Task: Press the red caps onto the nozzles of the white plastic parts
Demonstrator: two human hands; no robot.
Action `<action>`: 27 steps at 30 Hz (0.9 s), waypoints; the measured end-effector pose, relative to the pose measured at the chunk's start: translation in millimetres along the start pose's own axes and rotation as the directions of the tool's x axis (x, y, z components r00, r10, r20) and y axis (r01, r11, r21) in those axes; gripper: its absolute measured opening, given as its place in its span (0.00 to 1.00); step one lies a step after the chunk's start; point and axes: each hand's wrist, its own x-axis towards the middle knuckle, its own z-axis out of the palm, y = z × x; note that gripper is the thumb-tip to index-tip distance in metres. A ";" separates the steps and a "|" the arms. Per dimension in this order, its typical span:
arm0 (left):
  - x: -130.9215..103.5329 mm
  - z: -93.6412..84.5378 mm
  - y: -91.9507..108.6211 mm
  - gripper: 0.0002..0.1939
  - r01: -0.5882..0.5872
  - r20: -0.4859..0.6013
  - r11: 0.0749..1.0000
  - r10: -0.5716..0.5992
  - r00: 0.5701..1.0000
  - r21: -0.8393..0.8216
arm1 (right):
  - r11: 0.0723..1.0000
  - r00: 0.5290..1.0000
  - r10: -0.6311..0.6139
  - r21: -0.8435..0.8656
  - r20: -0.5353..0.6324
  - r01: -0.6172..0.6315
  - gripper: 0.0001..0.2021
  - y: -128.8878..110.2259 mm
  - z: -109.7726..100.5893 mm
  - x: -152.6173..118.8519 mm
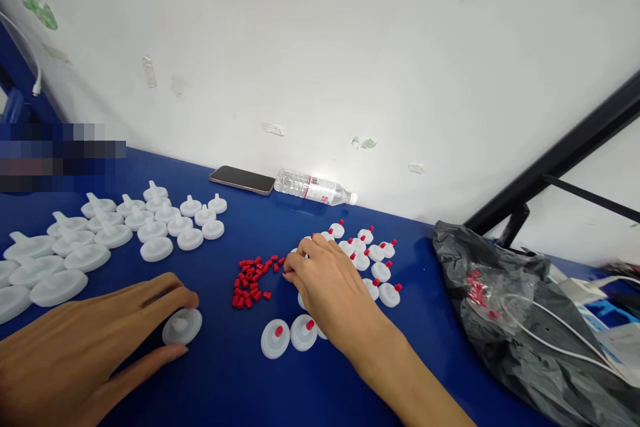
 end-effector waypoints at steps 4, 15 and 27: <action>10.6 0.7 1.1 0.22 -0.021 0.005 1.000 0.021 1.000 -0.011 | 1.000 1.000 -0.003 0.014 0.017 0.003 0.08 -1.9 -4.5 -0.5; 67.7 -26.4 57.8 0.24 -0.241 -0.111 0.959 0.259 0.959 0.150 | 0.918 0.997 0.070 0.394 -0.035 -0.050 0.12 -14.2 -14.6 -1.4; 71.3 -28.1 57.1 0.20 -0.244 -0.126 0.969 0.245 0.961 0.028 | 0.706 0.999 0.040 0.708 -0.012 -0.020 0.13 -29.4 -21.9 -3.1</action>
